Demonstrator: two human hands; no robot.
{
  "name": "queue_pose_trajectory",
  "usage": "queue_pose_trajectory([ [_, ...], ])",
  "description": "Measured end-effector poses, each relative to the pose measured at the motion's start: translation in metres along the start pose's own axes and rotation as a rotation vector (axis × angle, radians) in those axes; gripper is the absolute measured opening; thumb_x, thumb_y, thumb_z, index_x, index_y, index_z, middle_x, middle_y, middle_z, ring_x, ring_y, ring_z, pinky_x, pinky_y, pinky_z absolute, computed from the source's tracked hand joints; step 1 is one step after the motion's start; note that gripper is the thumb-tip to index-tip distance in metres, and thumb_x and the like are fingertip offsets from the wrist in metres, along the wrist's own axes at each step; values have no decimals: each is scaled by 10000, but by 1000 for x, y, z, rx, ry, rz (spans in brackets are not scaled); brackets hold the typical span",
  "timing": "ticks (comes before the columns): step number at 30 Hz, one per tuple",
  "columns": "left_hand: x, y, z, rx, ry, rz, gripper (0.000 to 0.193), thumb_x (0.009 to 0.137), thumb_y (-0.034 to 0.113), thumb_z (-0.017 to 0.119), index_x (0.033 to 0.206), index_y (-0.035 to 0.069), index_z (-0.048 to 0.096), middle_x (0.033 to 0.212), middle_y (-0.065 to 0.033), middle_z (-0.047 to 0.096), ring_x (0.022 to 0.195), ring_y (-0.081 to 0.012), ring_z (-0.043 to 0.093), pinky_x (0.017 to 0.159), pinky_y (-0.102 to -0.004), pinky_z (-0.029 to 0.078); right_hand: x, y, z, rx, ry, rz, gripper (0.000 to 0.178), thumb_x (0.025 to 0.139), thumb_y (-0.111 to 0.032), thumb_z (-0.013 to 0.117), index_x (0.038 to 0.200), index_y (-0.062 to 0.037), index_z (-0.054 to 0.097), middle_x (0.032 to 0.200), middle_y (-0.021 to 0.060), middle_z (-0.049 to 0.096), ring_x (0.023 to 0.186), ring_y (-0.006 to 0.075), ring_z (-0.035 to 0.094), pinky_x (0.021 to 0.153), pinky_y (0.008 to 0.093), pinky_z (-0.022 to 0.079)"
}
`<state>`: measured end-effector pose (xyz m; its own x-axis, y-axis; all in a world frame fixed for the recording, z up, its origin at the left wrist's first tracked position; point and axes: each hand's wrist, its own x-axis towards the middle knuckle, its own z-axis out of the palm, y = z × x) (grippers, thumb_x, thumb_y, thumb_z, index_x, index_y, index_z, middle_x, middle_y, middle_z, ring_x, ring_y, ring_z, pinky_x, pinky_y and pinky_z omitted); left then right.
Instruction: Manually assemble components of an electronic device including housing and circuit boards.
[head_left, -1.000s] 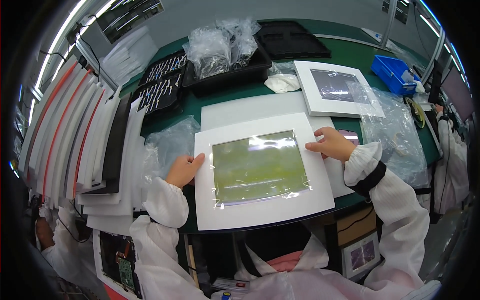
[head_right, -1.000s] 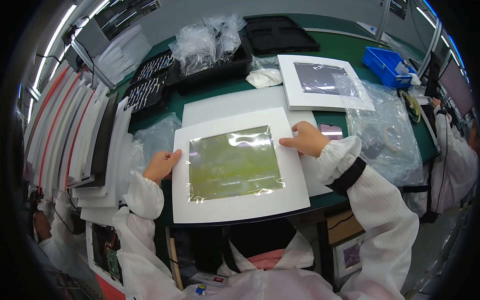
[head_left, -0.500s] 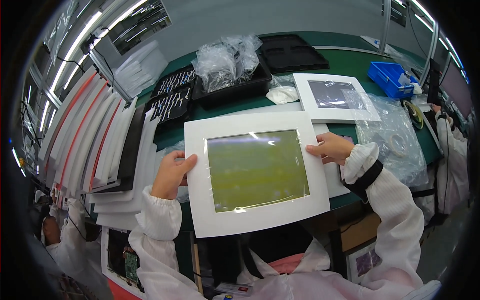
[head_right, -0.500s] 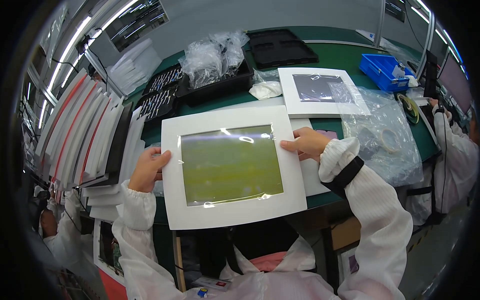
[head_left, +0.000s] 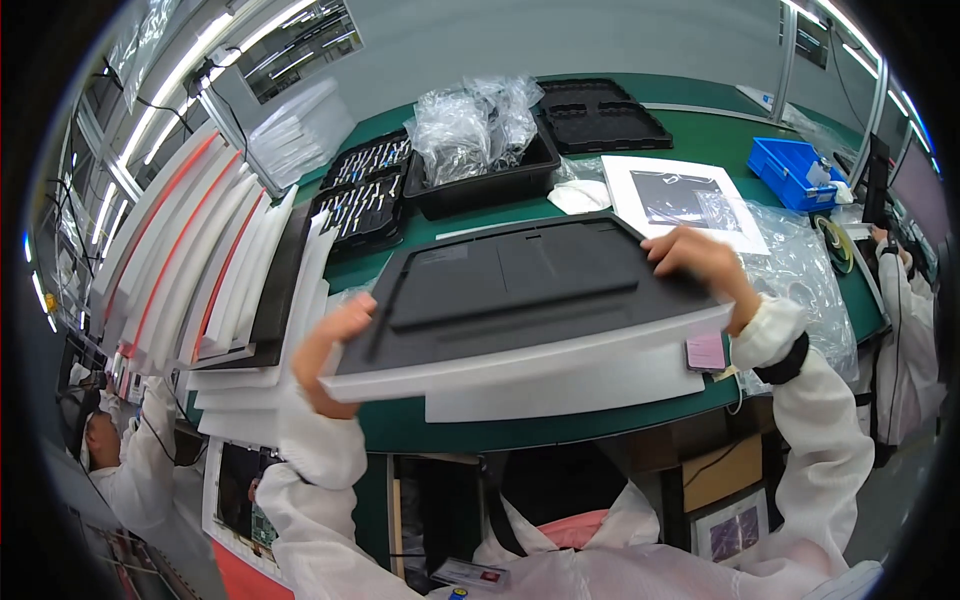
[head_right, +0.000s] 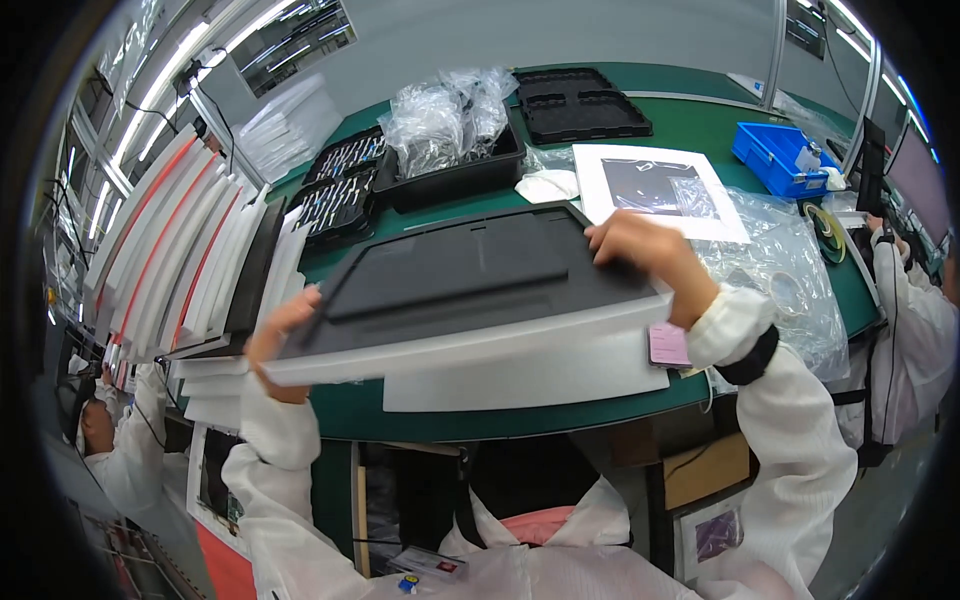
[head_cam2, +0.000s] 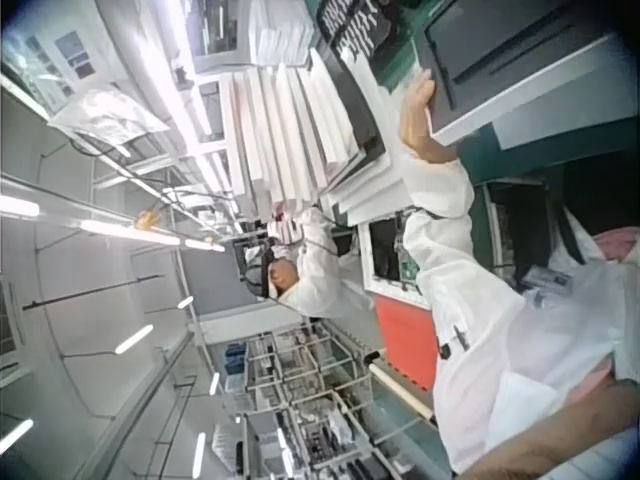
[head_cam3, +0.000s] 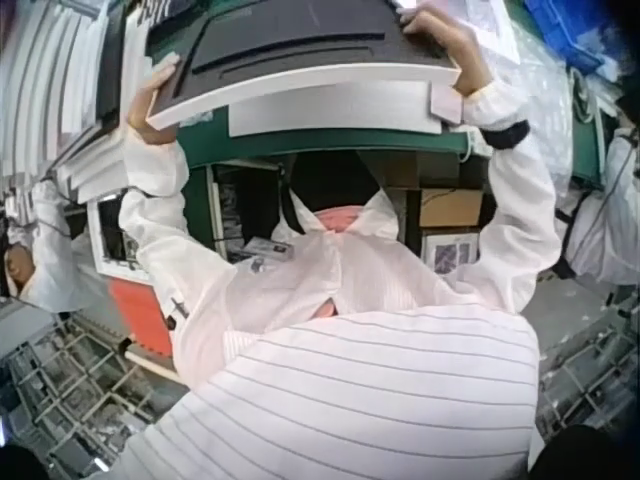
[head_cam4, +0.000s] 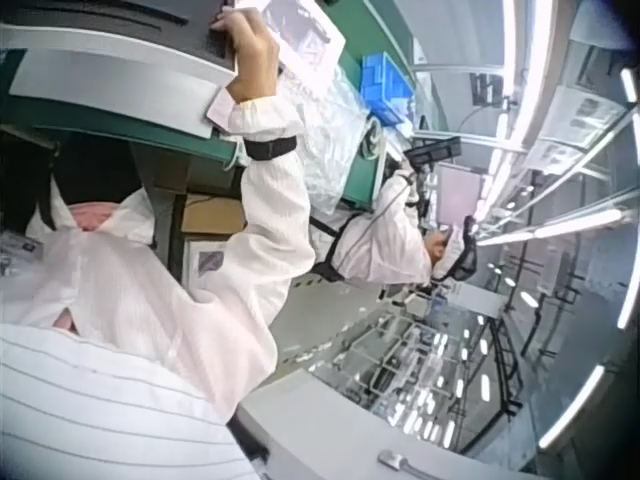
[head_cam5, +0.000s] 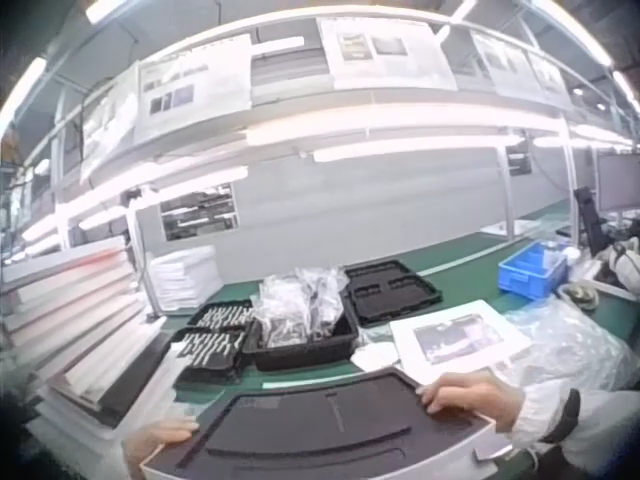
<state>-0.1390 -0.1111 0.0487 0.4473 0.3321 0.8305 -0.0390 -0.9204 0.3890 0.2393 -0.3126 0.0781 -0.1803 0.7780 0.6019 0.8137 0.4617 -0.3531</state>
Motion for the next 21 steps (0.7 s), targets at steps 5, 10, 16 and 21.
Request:
queue_pose_trajectory([
  [5,-46,-12,33,342,-313,161,177,699,-21,585,876,-30,574,962,-179,624,968,-343,605,799,-371,511,-26,17,35,-416,-283,-260,123,703,-37,563,785,-23,473,890,105,536,846,247,583,690,300,513],
  [10,-58,-8,38,491,-460,105,260,655,-36,596,904,41,598,1022,-137,592,997,-317,584,761,-356,522,-34,17,51,-490,-470,-313,150,701,-46,579,813,-35,480,887,94,526,903,229,555,772,295,497],
  [16,-42,14,41,569,-644,-34,281,641,-66,580,893,56,602,1031,-139,555,1017,-297,538,867,-383,435,-27,12,63,-489,-643,-261,135,674,-38,593,786,-40,519,876,71,511,931,215,502,835,287,452],
  [21,-41,53,72,167,-676,-135,186,696,101,675,860,54,601,862,-80,550,844,-261,530,747,-355,420,-14,13,56,-435,-662,-281,99,637,-3,578,712,-38,522,838,64,500,880,232,486,815,289,445],
])
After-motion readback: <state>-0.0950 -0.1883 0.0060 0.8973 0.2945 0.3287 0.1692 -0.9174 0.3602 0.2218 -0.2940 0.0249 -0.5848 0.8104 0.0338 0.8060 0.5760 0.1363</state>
